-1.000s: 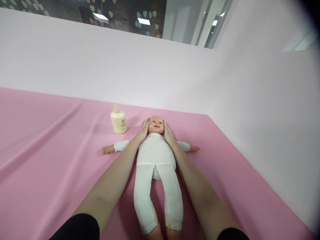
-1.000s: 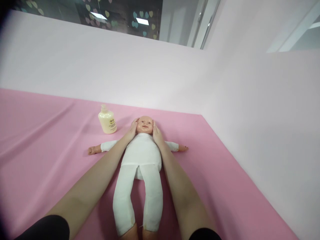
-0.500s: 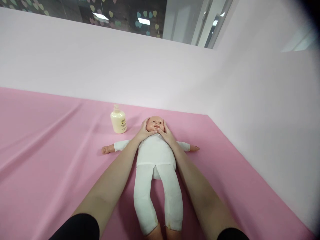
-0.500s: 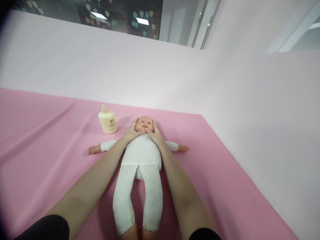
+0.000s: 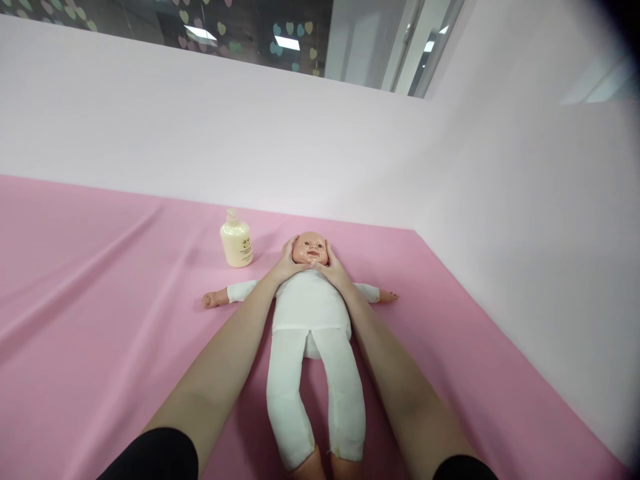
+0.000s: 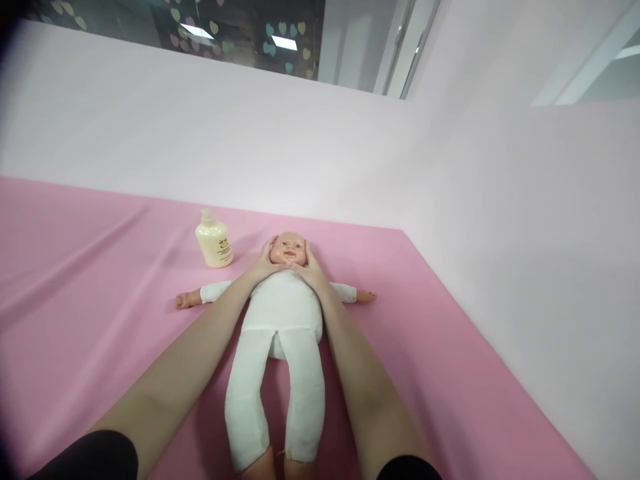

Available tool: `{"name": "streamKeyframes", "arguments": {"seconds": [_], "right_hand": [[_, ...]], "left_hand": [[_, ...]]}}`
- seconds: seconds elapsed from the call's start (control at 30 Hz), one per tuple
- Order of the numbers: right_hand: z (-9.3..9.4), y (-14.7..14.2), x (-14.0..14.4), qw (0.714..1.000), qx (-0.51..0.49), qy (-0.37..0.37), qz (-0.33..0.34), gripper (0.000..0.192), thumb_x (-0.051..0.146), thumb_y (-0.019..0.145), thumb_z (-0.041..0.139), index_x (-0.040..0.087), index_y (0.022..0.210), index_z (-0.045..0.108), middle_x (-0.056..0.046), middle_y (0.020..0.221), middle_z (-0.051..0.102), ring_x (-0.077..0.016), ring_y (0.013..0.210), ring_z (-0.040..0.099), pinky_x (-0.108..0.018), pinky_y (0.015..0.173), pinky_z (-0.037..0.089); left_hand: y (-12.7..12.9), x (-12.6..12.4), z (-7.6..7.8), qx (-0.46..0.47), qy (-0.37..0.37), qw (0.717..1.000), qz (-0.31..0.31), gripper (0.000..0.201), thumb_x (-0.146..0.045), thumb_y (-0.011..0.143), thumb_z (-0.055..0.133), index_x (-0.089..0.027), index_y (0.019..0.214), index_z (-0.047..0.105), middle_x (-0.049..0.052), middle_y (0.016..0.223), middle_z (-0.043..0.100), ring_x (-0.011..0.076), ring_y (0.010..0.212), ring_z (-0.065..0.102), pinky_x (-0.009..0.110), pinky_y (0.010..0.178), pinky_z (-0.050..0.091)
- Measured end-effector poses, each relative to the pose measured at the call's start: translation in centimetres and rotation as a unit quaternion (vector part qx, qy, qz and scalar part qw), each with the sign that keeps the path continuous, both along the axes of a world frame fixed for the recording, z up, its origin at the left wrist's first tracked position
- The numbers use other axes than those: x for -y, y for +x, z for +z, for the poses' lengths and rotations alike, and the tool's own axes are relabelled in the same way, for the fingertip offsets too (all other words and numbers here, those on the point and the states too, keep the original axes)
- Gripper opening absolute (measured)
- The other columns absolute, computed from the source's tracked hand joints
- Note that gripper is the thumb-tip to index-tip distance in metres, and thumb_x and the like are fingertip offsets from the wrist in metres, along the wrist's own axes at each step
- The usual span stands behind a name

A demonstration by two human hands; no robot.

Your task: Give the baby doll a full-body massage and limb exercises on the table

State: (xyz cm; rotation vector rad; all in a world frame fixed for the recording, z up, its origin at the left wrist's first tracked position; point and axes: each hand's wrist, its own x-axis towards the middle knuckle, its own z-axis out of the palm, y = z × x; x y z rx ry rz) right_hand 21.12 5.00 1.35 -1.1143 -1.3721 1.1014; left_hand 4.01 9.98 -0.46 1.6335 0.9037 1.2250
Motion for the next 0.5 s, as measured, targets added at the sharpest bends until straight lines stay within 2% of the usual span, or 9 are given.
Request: {"name": "streamKeyframes", "arguments": {"seconds": [0.23,0.5], "right_hand": [[1.6,0.1,1.4,1.000,0.008,-0.020,0.005,0.110,0.040,0.067,0.076,0.025,0.149,0.005,-0.005,0.140,0.047,-0.0227,0.122,0.052,-0.037,0.105,0.043],[1.3,-0.1,1.1,0.999,-0.016,-0.024,0.018,0.115,0.036,0.065,0.077,0.026,0.149,0.000,-0.005,0.143,0.044,-0.0225,0.124,0.051,-0.037,0.105,0.042]], "left_hand": [[0.1,-0.6,-0.6,0.029,-0.003,1.000,-0.004,0.111,-0.033,0.048,0.087,-0.025,0.142,0.027,0.012,0.148,0.024,0.0310,0.138,0.026,0.042,0.114,0.025],[0.1,-0.8,-0.9,0.088,-0.029,0.995,-0.039,0.107,-0.021,0.050,0.083,-0.030,0.142,0.029,0.007,0.148,0.027,0.0319,0.137,0.027,0.044,0.114,0.023]]}}
